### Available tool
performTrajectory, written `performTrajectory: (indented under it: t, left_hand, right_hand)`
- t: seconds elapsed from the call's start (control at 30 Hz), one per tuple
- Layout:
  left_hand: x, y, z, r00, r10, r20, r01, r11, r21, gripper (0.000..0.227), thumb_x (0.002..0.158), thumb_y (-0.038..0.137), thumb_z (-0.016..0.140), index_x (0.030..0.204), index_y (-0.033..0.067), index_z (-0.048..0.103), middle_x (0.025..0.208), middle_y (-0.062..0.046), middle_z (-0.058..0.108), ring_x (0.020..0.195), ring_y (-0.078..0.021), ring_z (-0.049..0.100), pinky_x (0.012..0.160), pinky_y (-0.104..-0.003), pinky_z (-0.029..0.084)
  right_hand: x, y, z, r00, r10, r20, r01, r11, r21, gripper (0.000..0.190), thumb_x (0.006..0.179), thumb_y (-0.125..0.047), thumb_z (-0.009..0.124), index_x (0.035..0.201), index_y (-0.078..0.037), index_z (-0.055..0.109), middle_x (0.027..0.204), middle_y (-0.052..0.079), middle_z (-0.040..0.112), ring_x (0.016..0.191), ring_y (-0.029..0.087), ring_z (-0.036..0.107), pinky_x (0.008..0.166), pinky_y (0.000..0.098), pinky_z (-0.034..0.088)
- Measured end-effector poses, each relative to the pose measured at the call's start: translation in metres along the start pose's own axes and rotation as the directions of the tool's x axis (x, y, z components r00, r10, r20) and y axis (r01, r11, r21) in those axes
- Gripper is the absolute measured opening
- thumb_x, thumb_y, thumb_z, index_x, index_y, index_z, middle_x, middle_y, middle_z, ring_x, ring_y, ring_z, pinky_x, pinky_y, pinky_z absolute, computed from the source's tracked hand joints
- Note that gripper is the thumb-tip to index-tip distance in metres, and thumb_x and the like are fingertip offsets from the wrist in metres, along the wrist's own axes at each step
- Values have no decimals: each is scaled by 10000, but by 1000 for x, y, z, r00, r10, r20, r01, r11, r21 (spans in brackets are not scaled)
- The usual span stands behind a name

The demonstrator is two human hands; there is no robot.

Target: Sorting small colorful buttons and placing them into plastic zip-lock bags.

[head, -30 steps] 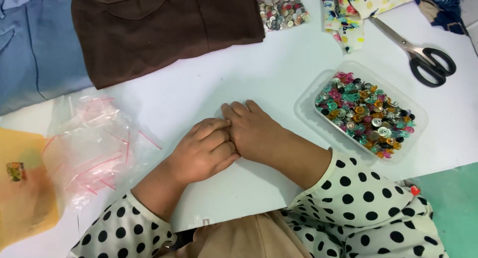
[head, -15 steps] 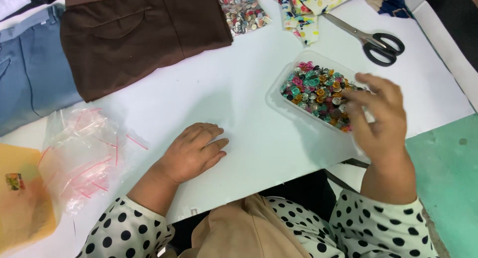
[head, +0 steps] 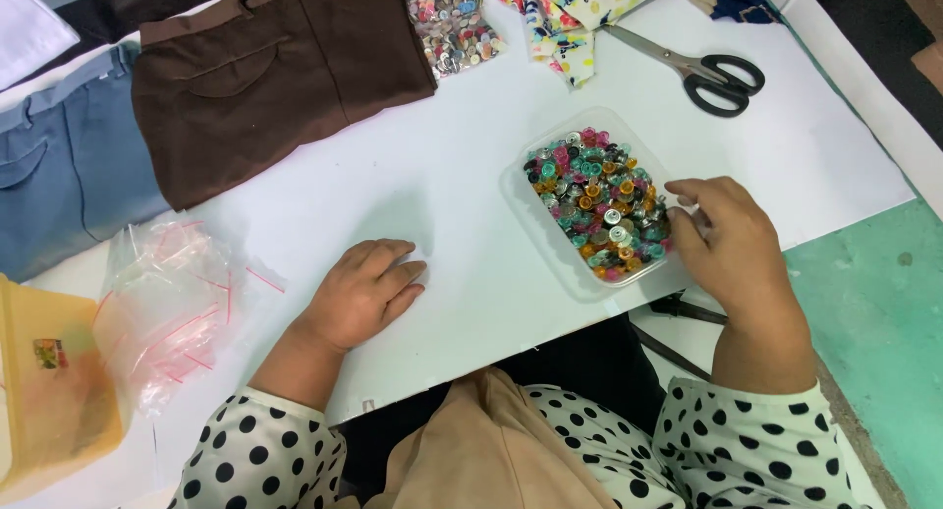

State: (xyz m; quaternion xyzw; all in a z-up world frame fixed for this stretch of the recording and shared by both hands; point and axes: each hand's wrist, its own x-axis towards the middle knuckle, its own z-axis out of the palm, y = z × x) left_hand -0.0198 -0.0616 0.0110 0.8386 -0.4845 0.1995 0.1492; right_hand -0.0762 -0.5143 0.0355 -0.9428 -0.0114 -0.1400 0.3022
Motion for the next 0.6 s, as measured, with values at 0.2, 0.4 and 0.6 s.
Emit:
performTrajectory:
  t: [0.2, 0.4, 0.6]
  left_hand:
    - [2, 1, -3, 1000, 2, 6, -2, 1000, -28, 240, 976, 202, 717, 1157, 48, 691, 1226, -144, 606, 1033, -344, 668, 927, -481, 572]
    - [-2, 0, -1, 1000, -7, 25, 7, 1000, 26, 277, 984, 245, 704, 1198, 68, 694, 1259, -145, 611, 1039, -338, 665, 948, -472, 568]
    - [-14, -3, 9, 985, -156, 81, 148, 985, 92, 298, 964, 345, 709, 1222, 196, 710, 1253, -58, 641, 1133, -258, 663, 1069, -435, 511]
  right_hand:
    - [-13, -2, 2, 988, -109, -111, 95, 987, -127, 335, 998, -143, 674, 1313, -34, 711, 1158, 157, 661, 1110, 362, 600, 1013, 479, 453]
    - [31, -31, 4, 922, -388, -2, 385, 917, -107, 270, 980, -84, 709, 1248, -64, 734, 1088, 120, 696, 979, 314, 618, 901, 432, 452]
    - [74, -88, 14, 860, -416, 296, 470, 871, -141, 345, 914, -188, 743, 1229, -48, 733, 1262, 220, 665, 1231, 454, 607, 1014, 544, 498]
